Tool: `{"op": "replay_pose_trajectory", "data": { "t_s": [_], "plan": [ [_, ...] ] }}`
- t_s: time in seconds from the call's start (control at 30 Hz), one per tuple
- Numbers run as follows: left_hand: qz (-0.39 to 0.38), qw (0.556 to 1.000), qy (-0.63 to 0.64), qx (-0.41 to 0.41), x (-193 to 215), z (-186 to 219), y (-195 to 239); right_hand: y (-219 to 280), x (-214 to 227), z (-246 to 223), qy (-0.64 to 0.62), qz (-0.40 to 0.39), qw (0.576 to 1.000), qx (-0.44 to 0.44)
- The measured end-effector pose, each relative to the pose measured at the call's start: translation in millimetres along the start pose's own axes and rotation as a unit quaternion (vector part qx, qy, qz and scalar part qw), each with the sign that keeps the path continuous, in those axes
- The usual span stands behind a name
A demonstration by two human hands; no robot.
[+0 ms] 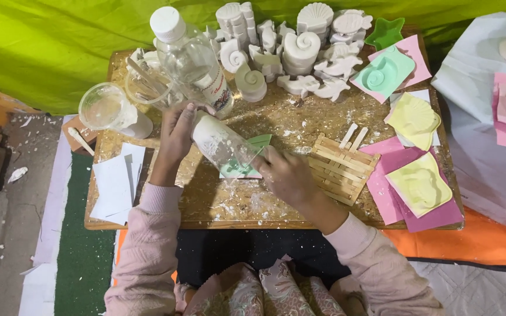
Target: Mixing a white liquid mixture and carefully pouring/spreading it into small silicone molds.
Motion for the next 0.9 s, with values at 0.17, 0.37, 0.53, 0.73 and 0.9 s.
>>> {"op": "replay_pose_trajectory", "data": {
  "t_s": [0.17, 0.37, 0.53, 0.73, 0.9],
  "plan": [
    [0.008, 1.0, -0.001, -0.004, -5, 10, -4, -16, 23, 0, -0.026, -0.092, 0.995, -0.038],
    [-0.02, 0.998, -0.038, -0.051, -2, 15, -13, -6, 12, 19, -0.018, -0.117, 0.993, -0.024],
    [-0.027, 0.997, -0.034, -0.065, 0, 14, -12, -9, 23, 18, -0.023, -0.148, 0.988, -0.031],
    [-0.025, 0.995, -0.04, -0.086, 7, 2, -10, -5, 40, 19, -0.034, -0.141, 0.989, -0.036],
    [-0.038, 0.992, -0.04, -0.11, 4, 2, -10, -8, 66, 13, -0.037, -0.154, 0.987, -0.04]
  ]
}}
Point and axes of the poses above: each hand's wrist, its own y-axis away from the middle knuckle, its own x-axis out of the back of the hand, z = x × y, the point moved 1 cm from there along -y, towards the middle knuckle, and after that the axes turned 10 degrees about -x, right-handed, at the moved point
